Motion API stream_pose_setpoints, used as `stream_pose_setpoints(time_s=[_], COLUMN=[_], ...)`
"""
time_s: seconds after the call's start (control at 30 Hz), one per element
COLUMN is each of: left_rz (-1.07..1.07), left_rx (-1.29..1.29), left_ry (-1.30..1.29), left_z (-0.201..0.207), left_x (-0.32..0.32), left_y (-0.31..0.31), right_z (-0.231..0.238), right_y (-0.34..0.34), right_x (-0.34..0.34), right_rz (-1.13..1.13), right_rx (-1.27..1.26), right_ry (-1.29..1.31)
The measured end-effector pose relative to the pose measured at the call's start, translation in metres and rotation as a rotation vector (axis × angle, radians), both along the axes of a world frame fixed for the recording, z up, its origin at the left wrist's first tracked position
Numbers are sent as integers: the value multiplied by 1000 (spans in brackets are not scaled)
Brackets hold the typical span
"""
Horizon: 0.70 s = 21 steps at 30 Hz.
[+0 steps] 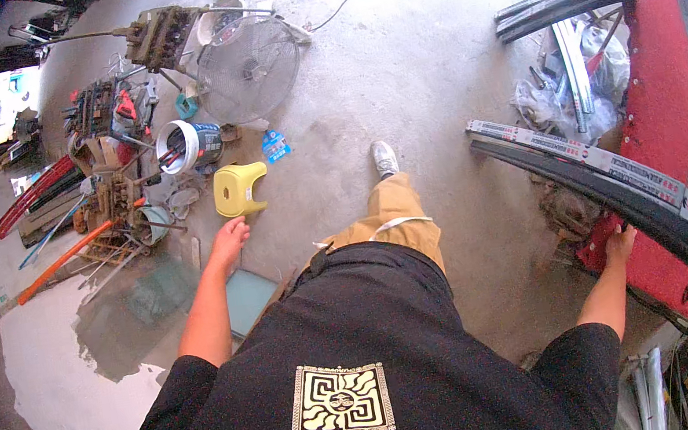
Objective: The person picks up a rubber seal from a bucket, walks to a table, and lays it down. Using pliers and hands, the person fits the rubber seal onto the edge of a glass pane.
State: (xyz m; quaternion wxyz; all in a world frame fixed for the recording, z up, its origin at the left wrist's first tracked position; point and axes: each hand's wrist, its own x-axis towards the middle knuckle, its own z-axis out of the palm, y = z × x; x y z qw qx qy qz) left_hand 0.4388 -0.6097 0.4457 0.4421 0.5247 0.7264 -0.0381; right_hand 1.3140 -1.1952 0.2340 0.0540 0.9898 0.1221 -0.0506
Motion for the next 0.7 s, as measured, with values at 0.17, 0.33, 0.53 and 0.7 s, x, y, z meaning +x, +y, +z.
stream_pose_setpoints(time_s=[0.17,0.33,0.53,0.7], left_rz=[-220,-359,-139,-79], left_rx=[-72,-244,-325,-225], left_ry=[-130,31,98,102], left_z=[-64,-37,-53,-76], left_x=[48,35,-18,-47], left_y=[53,34,88,178], right_z=[62,130,188,168], right_y=[-64,56,139,134], right_x=[-5,-39,-127,-198], right_rz=[113,-185,-407,-276], right_rx=[293,-358,-414,-399], right_ry=[48,57,-144,-320])
